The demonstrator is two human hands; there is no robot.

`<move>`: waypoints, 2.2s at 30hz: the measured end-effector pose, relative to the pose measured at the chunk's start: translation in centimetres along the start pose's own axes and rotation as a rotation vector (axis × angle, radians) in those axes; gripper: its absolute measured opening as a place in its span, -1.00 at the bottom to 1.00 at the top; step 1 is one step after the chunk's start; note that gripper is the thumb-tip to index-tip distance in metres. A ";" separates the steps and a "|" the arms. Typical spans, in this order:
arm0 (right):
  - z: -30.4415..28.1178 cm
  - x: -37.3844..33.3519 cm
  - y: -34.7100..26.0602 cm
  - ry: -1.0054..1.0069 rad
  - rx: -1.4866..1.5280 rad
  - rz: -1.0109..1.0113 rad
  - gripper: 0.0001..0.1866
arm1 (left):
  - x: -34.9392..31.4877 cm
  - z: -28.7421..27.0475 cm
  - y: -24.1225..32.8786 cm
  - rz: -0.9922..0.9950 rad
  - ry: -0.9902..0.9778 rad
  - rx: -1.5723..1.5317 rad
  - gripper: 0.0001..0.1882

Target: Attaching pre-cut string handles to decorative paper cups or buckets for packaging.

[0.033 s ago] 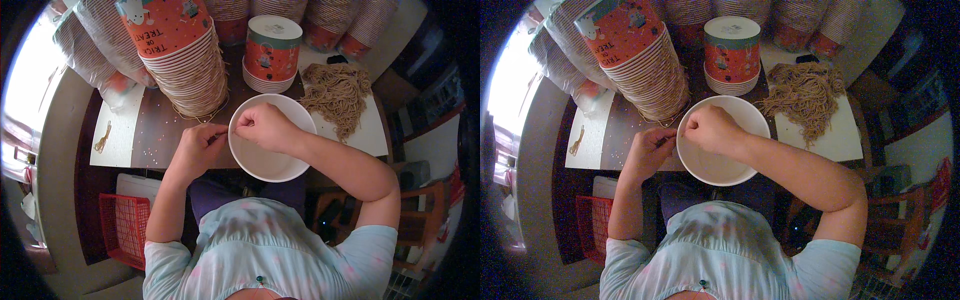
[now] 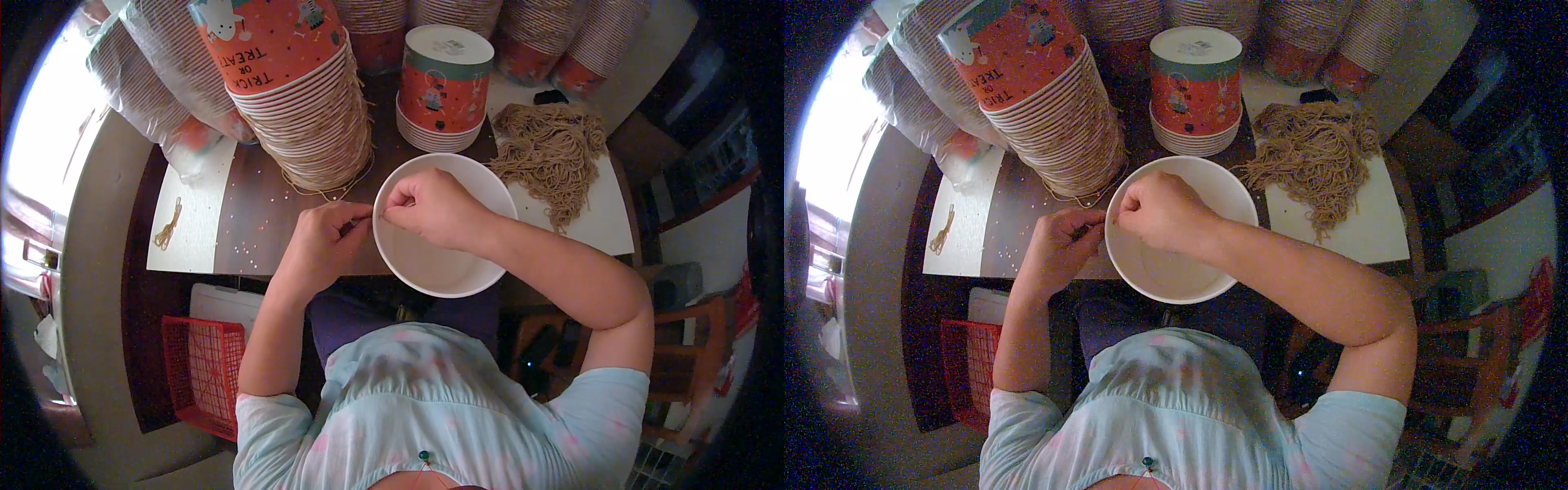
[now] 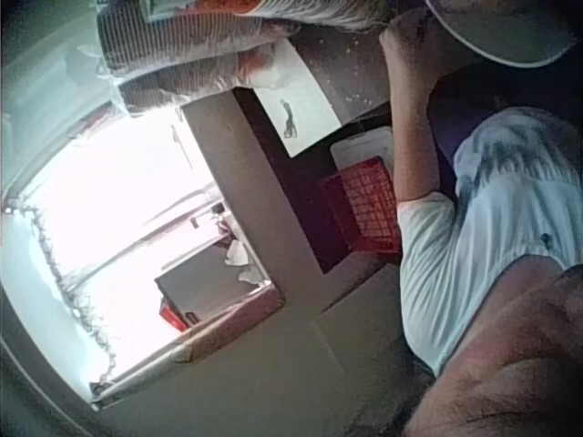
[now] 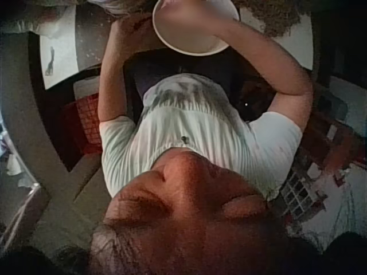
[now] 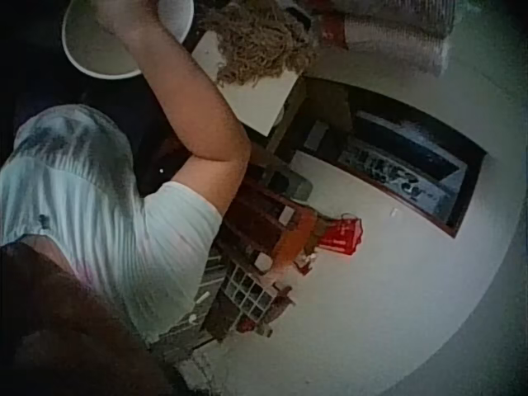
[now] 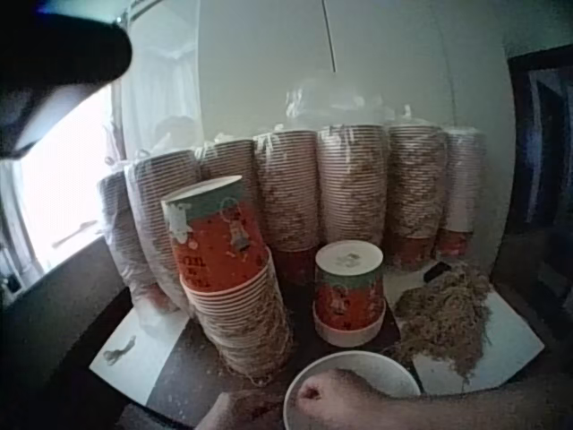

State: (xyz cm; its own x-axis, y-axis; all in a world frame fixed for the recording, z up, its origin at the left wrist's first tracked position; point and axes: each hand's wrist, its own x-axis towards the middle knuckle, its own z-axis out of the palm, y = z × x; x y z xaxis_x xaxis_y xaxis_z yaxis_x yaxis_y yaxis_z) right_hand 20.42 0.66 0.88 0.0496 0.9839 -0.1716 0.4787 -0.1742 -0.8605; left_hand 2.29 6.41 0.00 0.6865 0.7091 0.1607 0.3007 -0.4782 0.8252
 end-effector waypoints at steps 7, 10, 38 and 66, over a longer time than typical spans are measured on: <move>0.1 0.2 0.1 0.029 -0.061 -0.098 -0.85 | 0.6 -0.1 0.0 0.050 -0.024 0.076 -0.80; 0.0 0.2 -0.1 0.017 -0.049 -0.057 -0.86 | 0.7 -0.1 -0.1 0.072 -0.029 0.093 -0.81; -0.9 -6.1 -1.3 0.271 -0.771 -0.540 -0.62 | -6.3 1.4 -1.4 0.144 0.110 -0.844 -0.96; 2.8 -5.4 -2.4 0.153 -0.257 -0.715 -0.88 | -7.4 0.1 -1.4 -0.091 0.062 -1.014 -0.90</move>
State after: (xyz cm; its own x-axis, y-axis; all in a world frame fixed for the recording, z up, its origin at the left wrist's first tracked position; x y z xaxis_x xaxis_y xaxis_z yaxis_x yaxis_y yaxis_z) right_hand 16.53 -4.31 2.48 -0.2365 0.8515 0.4680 0.6275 0.5016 -0.5955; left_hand -3.17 1.79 -2.36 0.6447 0.7604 0.0784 -0.3722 0.2227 0.9011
